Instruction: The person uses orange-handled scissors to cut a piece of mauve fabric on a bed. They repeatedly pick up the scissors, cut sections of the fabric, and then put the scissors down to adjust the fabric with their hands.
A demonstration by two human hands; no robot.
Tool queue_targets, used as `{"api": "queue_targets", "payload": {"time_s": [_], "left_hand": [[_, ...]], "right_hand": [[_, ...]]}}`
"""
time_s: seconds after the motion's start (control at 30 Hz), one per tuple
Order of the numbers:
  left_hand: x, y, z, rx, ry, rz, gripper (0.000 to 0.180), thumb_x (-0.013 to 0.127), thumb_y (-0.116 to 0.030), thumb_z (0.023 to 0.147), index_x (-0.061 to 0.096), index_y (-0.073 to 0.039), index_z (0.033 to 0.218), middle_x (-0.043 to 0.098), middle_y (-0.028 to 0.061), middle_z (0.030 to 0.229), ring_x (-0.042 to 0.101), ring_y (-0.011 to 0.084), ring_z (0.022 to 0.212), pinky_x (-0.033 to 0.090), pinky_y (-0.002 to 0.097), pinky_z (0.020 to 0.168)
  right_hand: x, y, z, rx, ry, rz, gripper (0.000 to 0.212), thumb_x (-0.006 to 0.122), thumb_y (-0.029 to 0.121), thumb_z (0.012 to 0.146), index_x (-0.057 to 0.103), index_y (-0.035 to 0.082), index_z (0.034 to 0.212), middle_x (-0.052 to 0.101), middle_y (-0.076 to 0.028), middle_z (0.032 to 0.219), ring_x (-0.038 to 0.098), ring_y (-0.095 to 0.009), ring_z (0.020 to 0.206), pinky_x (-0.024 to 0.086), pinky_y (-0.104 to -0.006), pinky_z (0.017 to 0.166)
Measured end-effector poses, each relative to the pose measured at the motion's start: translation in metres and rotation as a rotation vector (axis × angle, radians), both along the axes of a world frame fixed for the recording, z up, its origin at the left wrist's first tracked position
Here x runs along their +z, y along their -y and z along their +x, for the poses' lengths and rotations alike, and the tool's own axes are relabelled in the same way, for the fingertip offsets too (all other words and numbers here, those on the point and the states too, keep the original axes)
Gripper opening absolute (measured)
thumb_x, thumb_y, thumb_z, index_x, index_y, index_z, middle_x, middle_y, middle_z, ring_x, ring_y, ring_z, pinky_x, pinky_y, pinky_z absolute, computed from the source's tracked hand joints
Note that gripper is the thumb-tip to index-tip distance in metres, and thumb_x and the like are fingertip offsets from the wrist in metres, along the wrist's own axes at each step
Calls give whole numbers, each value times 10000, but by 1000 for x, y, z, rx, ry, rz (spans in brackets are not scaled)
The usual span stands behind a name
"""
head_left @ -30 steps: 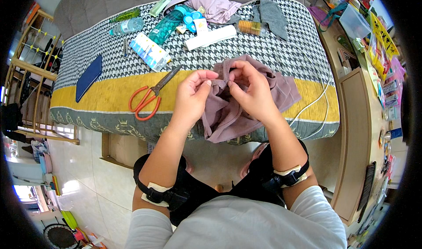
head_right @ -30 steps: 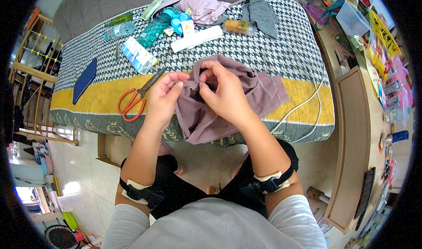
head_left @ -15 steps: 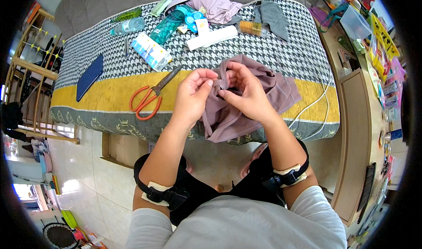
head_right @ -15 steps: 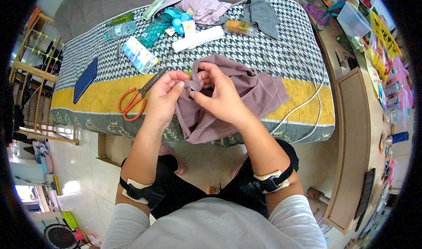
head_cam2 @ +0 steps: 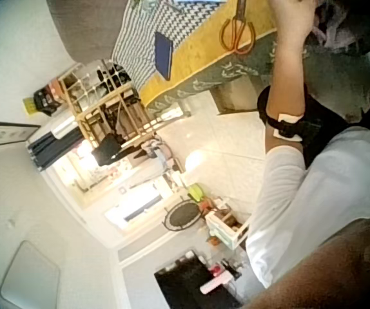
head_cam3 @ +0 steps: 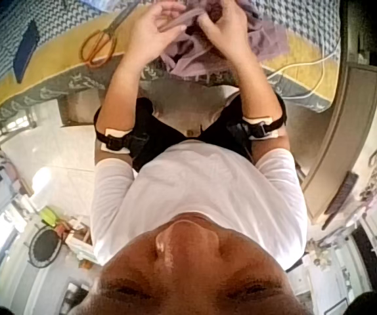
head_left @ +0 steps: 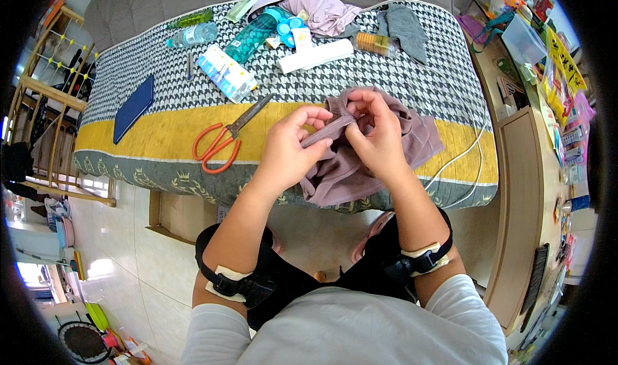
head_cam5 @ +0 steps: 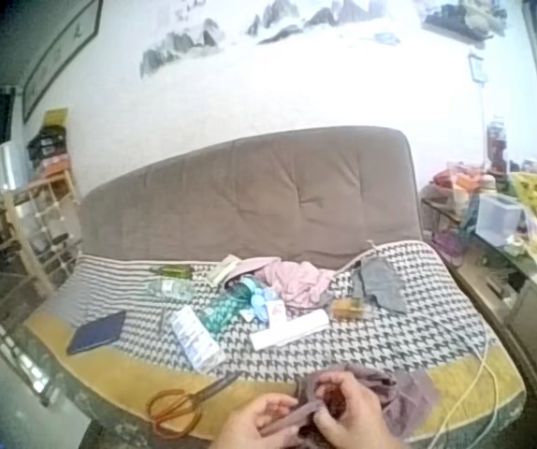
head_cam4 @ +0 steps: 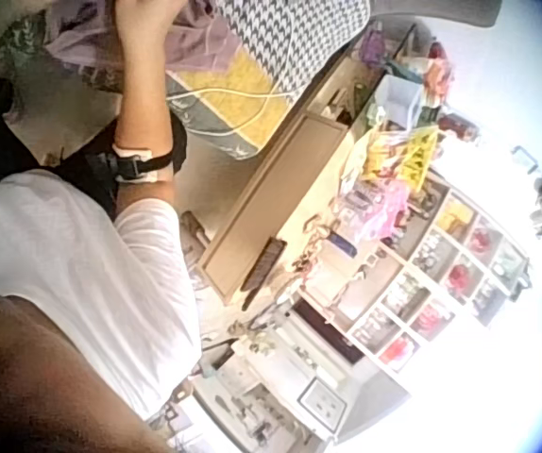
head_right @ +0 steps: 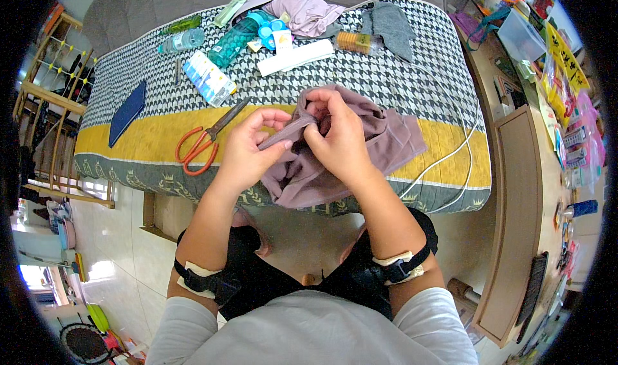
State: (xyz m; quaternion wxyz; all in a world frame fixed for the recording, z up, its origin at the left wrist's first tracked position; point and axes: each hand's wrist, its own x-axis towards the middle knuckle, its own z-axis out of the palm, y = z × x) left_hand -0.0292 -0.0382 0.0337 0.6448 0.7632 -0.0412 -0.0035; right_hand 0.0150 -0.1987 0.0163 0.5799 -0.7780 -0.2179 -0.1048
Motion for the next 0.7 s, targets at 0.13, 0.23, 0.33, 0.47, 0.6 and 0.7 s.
{"api": "queue_targets", "payload": {"time_s": [0.13,0.23,0.33,0.47,0.6,0.7], "left_hand": [[1,-6,3,61,87,135,168,618,-10,763,597,-1,929,593,27,832,549,70,741,449,209,676],[0,-12,4,72,-10,30,123,610,-61,789,617,8,891,612,27,809,549,74,732,444,212,673],[-9,-15,7,67,-117,-157,137,592,-104,814,620,10,885,613,15,800,542,66,722,434,206,666],[-8,-16,7,63,-220,-348,144,569,-119,828,622,12,856,602,-5,790,526,53,710,422,194,657],[-8,-16,7,62,-223,-385,147,562,-123,830,623,9,851,603,-4,790,528,55,715,422,196,663],[-8,-17,7,64,-213,-398,144,564,-123,830,625,7,847,605,-1,792,530,55,704,422,193,656]], "right_hand": [[-3,7,4,269,-254,194,284,577,-22,749,466,22,1006,562,-39,855,539,-89,771,439,-208,680],[-6,10,9,416,-404,349,247,570,-32,787,460,37,996,541,-5,869,523,-70,792,427,-188,703],[-4,12,9,466,-517,408,224,567,-33,800,462,45,981,528,12,858,513,-59,786,415,-177,707],[2,13,7,448,-621,463,197,565,-28,804,473,48,961,522,25,844,499,-40,767,405,-167,691],[0,11,7,468,-582,470,172,565,-24,804,485,47,939,518,34,841,489,-29,755,398,-160,679],[-5,10,8,469,-548,473,170,568,-22,802,489,45,935,517,36,842,485,-27,752,398,-160,681]]}}
